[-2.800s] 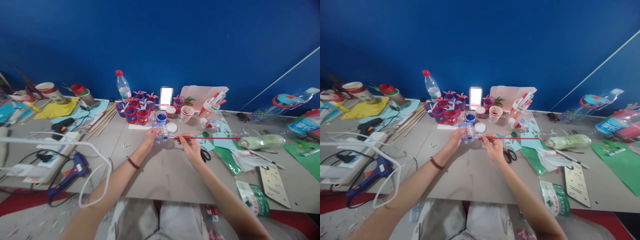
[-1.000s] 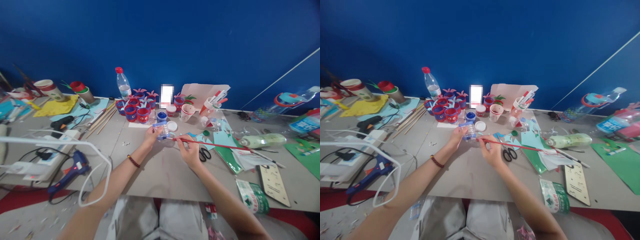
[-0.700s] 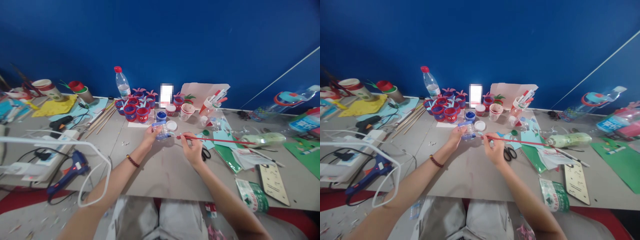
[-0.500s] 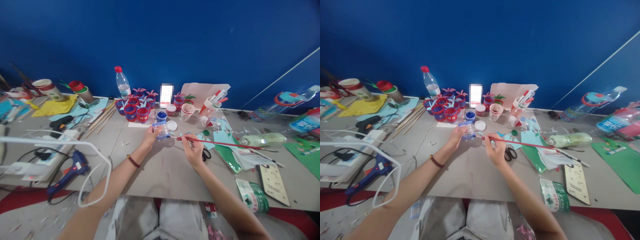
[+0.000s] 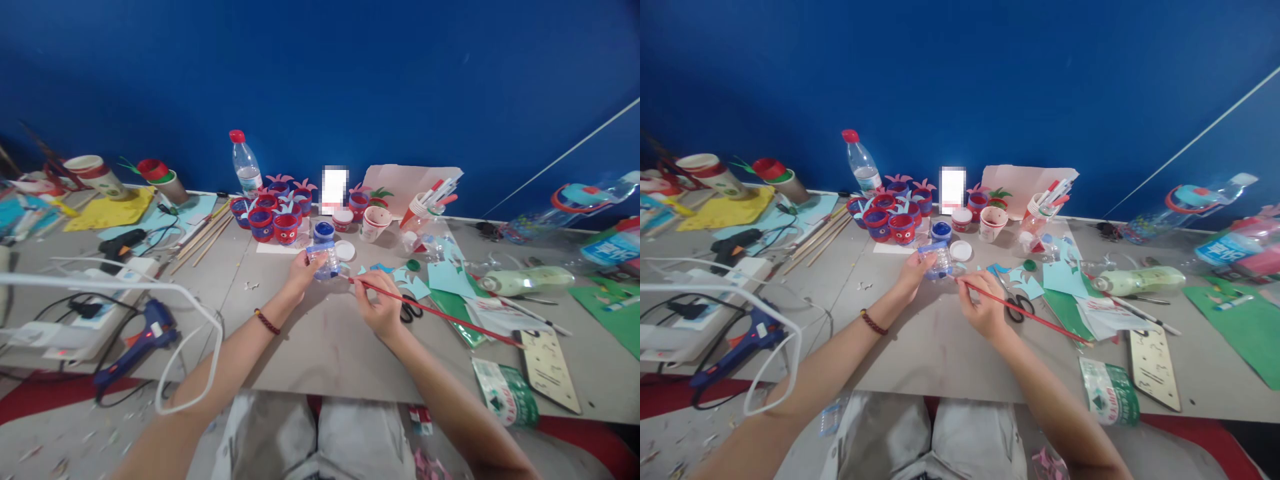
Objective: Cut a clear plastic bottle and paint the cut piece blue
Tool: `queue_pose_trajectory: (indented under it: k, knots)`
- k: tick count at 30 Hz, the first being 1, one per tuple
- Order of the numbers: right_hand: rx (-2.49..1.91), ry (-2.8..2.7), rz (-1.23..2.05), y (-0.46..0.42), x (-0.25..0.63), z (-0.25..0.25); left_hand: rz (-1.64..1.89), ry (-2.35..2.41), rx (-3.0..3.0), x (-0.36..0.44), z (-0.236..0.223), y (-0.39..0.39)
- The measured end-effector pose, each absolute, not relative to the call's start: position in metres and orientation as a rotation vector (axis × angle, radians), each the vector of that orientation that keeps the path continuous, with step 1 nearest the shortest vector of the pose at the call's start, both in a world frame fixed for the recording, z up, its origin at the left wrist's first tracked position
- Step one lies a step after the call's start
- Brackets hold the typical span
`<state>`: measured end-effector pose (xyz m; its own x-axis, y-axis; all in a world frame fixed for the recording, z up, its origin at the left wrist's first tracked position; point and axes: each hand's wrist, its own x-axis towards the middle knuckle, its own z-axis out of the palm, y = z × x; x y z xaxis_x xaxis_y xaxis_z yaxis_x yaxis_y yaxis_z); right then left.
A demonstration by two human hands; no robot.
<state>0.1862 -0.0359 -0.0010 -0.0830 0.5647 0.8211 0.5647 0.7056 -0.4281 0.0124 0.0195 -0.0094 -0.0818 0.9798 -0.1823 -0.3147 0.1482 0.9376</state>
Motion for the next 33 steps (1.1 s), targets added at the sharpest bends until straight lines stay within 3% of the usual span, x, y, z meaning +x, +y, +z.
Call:
queue_pose_trajectory:
  k: [6,14,27,33]
  knots:
    - [-0.935,-1.719,-0.085,-0.036,0.189,0.003,1.308,1.136,0.781,0.012,-0.012,0.021]
    - [-0.888,-1.764,0.115,-0.041,0.185,-0.002,1.302,1.160,0.786,0.013,-0.013,0.021]
    - [-1.006,-1.720,-0.079,-0.032,0.191,0.001,1.310,1.097,0.763,0.012,-0.015,0.022]
    - [-1.064,-1.604,0.195,-0.033,0.195,-0.003,1.303,1.111,0.765,0.012,-0.016,0.023]
